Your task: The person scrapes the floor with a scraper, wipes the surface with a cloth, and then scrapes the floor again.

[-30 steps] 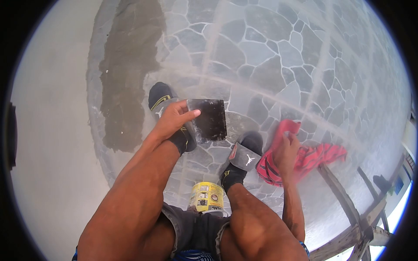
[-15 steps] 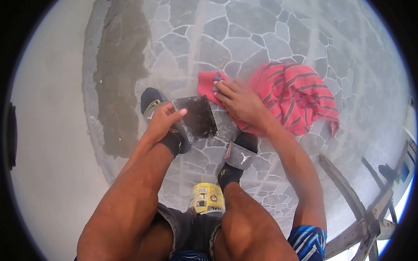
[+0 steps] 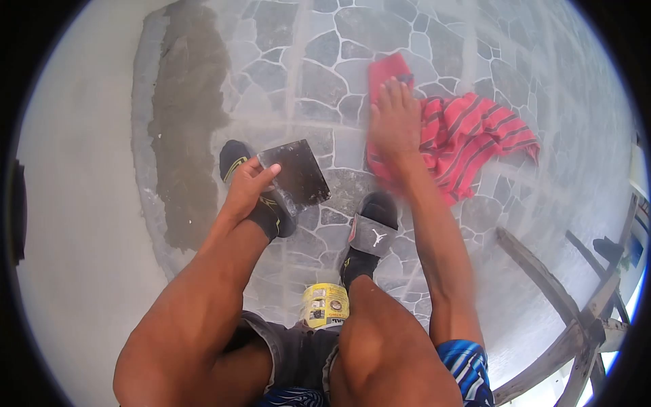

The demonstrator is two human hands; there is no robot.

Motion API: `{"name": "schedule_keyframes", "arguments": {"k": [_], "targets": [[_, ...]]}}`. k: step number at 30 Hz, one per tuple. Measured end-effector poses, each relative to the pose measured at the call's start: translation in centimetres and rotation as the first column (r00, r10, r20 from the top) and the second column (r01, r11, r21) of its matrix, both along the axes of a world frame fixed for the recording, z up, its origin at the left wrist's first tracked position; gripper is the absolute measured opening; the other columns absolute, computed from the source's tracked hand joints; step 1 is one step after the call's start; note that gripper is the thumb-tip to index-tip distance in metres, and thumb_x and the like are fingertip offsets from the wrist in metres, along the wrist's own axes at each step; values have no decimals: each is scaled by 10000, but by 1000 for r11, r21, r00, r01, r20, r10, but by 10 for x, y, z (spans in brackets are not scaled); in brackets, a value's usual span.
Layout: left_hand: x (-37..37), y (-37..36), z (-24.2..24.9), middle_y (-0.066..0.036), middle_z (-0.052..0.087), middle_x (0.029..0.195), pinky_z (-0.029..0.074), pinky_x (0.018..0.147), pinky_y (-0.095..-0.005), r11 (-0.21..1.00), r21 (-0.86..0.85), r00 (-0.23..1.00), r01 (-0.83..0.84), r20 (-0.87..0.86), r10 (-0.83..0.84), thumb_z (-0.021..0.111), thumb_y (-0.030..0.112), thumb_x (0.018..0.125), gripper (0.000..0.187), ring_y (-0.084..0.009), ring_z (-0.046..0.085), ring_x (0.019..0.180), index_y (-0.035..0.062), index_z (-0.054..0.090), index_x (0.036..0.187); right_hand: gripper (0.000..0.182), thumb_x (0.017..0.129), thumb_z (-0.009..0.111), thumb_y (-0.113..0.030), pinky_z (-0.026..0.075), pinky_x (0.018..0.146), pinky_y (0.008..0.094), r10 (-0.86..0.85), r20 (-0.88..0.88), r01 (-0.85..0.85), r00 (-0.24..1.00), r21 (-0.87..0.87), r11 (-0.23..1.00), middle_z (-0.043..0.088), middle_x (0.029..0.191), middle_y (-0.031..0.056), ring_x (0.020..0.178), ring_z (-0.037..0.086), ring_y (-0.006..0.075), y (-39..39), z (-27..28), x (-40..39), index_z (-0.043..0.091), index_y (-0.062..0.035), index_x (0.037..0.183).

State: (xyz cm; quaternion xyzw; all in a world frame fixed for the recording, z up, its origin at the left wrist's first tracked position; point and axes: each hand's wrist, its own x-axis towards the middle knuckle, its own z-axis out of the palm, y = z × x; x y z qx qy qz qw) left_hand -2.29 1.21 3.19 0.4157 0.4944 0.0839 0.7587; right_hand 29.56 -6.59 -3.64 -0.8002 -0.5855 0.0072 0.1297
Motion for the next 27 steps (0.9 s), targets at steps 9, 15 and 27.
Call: {"name": "schedule_keyframes", "arguments": {"k": [9, 15, 27], "targets": [[-49, 12, 63, -4, 696, 981, 490, 776, -276, 891, 329, 946, -312, 17, 325, 728, 226, 952, 276, -86, 622, 854, 49, 689, 1159, 604, 1020, 484, -348, 355, 1140, 557, -672, 286, 729, 683, -338, 596, 360, 1562, 239, 1447, 335, 416, -219, -18, 52, 406, 36, 1479], [-67, 36, 145, -25, 711, 1108, 523, 886, -324, 798, 496, 933, -341, 73, 353, 707, 218, 972, 296, -110, 653, 960, 54, 683, 1217, 610, 1013, 534, -354, 431, 1078, 477, -879, 148, 663, 454, -715, 222, 471, 1474, 213, 1356, 456, 352, -385, 7, -26, 427, 44, 1463], [5, 29, 389, -19, 723, 1003, 494, 882, -282, 290, 910, 893, 296, -156, -423, 685, 240, 978, 315, -93, 633, 937, -12, 697, 1165, 593, 996, 622, -345, 532, 947, 385, -640, -735, 487, 224, -485, 726, 612, 1328, 179, 1192, 605, 283, -306, 130, 38, 500, 52, 1418]]}}
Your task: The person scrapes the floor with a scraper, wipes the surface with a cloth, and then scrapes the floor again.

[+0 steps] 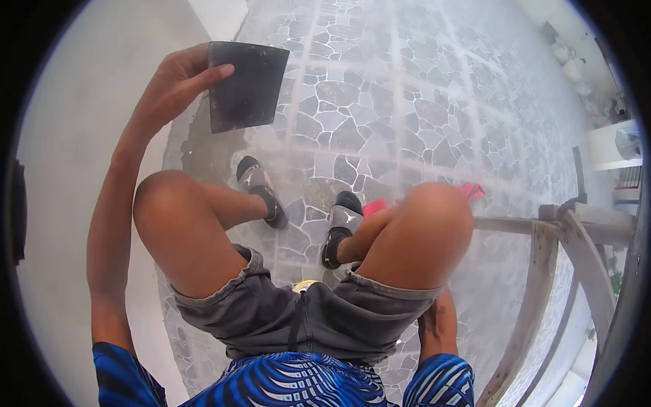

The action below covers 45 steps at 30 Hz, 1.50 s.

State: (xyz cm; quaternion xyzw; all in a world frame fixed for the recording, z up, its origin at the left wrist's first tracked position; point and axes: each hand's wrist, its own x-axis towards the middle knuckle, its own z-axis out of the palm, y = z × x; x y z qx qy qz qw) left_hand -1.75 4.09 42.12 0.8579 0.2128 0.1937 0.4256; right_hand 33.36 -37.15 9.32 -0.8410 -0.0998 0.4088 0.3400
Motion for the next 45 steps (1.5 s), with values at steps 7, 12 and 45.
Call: {"name": "schedule_keyframes", "arguments": {"k": [7, 12, 45], "targets": [[64, -36, 18, -159, 510, 689, 424, 651, -448, 905, 261, 927, 337, -259, -271, 613, 277, 981, 379, -267, 455, 648, -49, 521, 812, 575, 985, 655, -355, 585, 854, 330, 358, 395, -482, 846, 279, 831, 674, 1264, 164, 1117, 672, 231, 139, 260, 17, 562, 57, 1376], [85, -36, -15, -183, 592, 722, 475, 718, -470, 884, 184, 862, 431, -375, -342, 579, 267, 997, 349, -324, 579, 704, -39, 597, 829, 646, 920, 701, -466, 581, 859, 334, 711, 468, -785, 525, -55, 617, 695, 1222, 165, 1064, 688, 228, 194, 363, -19, 600, -14, 1370], [118, 8, -90, -209, 702, 881, 504, 766, -478, 759, 178, 699, 627, -559, -446, 602, 310, 943, 316, -398, 664, 843, 18, 722, 953, 903, 798, 721, -682, 582, 786, 400, 972, 162, -904, 171, -367, 220, 710, 1155, 214, 904, 734, 294, 258, 233, -9, 578, -20, 1395]]}}
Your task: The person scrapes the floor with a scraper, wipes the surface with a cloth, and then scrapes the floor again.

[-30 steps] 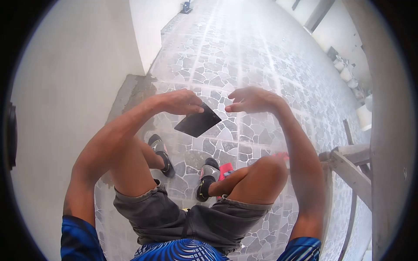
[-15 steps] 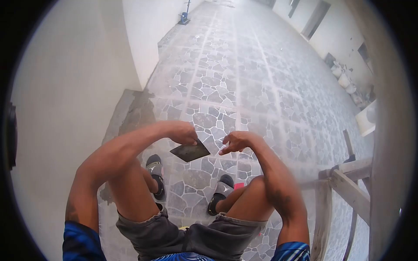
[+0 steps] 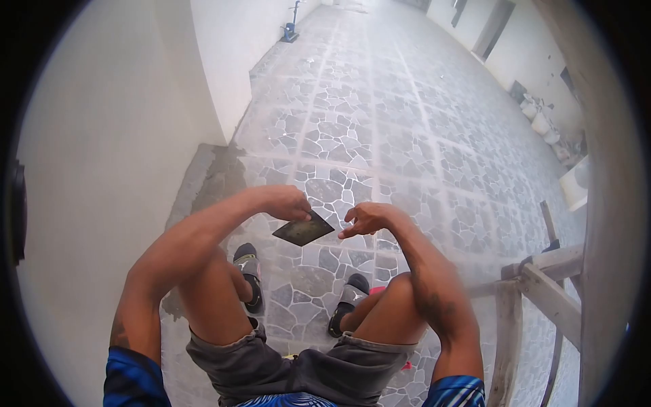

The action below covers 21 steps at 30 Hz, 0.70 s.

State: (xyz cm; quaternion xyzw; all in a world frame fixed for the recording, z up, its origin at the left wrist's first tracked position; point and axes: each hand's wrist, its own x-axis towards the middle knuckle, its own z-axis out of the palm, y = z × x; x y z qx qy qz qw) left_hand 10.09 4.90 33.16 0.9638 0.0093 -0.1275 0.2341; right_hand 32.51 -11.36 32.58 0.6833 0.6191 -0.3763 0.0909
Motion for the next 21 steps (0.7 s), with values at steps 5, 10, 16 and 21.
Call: {"name": "schedule_keyframes", "arguments": {"k": [5, 10, 16, 21], "targets": [[4, -8, 11, -198, 698, 827, 501, 736, -467, 998, -53, 999, -21, 26, 22, 612, 295, 936, 311, -379, 659, 782, 8, 729, 952, 927, 791, 725, -684, 581, 771, 398, -35, -29, 35, 999, 18, 999, 715, 1124, 219, 872, 732, 288, -10, 6, 1, 572, 8, 1389], [10, -12, 19, -206, 702, 837, 503, 740, -471, 997, -78, 999, -16, 36, 19, 616, 291, 941, 305, -384, 662, 786, 9, 731, 963, 938, 787, 728, -682, 577, 754, 398, -29, -26, 29, 999, 19, 999, 722, 1082, 213, 840, 728, 284, -8, 6, 2, 573, 28, 1380], [12, -13, 18, -214, 689, 834, 497, 732, -475, 998, -55, 999, 7, 42, -5, 609, 300, 959, 313, -387, 658, 787, 6, 717, 951, 923, 790, 727, -682, 570, 746, 404, -20, -25, 21, 999, 23, 1000, 724, 1026, 210, 829, 726, 273, -6, 5, 1, 584, 21, 1371], [7, -9, 25, -202, 657, 774, 484, 700, -470, 993, -114, 995, -3, 95, 14, 582, 330, 1002, 362, -382, 638, 741, -4, 669, 891, 831, 815, 709, -672, 560, 739, 408, 53, -72, -50, 996, 43, 998, 727, 970, 191, 810, 718, 272, -3, -1, 4, 617, -56, 1365]]}}
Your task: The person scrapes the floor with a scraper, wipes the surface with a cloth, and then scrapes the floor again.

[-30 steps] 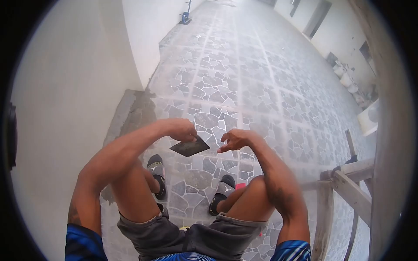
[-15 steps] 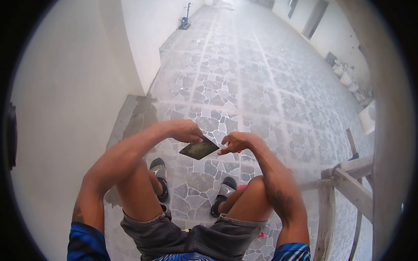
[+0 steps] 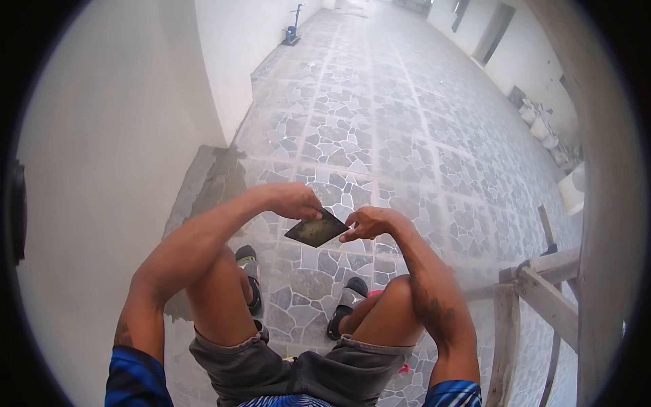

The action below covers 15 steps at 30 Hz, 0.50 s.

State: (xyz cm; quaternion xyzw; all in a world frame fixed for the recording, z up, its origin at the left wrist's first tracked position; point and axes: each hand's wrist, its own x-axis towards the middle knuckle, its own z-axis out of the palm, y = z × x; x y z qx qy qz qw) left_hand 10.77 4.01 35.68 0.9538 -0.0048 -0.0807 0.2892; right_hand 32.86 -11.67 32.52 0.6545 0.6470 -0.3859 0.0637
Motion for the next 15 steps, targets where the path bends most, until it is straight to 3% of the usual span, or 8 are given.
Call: {"name": "schedule_keyframes", "arguments": {"k": [8, 12, 15], "targets": [[-9, 11, 19, -132, 709, 795, 537, 704, -395, 984, -123, 991, -128, -61, 121, 582, 341, 1013, 388, -237, 689, 746, -7, 662, 860, 784, 841, 688, -653, 566, 766, 407, -53, 69, 53, 996, 13, 999, 733, 1033, 200, 843, 721, 283, -2, 10, -6, 624, -73, 1365], [-10, 10, 25, -124, 714, 805, 543, 708, -390, 978, -146, 988, -149, -64, 141, 577, 346, 1015, 382, -225, 701, 768, -2, 678, 895, 788, 839, 690, -650, 571, 794, 413, -80, 72, 78, 994, 22, 997, 723, 1118, 221, 868, 727, 286, -4, 11, -6, 621, -74, 1372], [-11, 9, 27, -118, 714, 803, 541, 705, -388, 974, -170, 988, -151, -64, 142, 575, 345, 1016, 379, -218, 700, 770, -2, 683, 910, 758, 852, 678, -653, 561, 773, 419, -37, 88, 29, 995, 86, 996, 743, 1004, 191, 825, 720, 276, -3, 16, -13, 653, -61, 1324]]}}
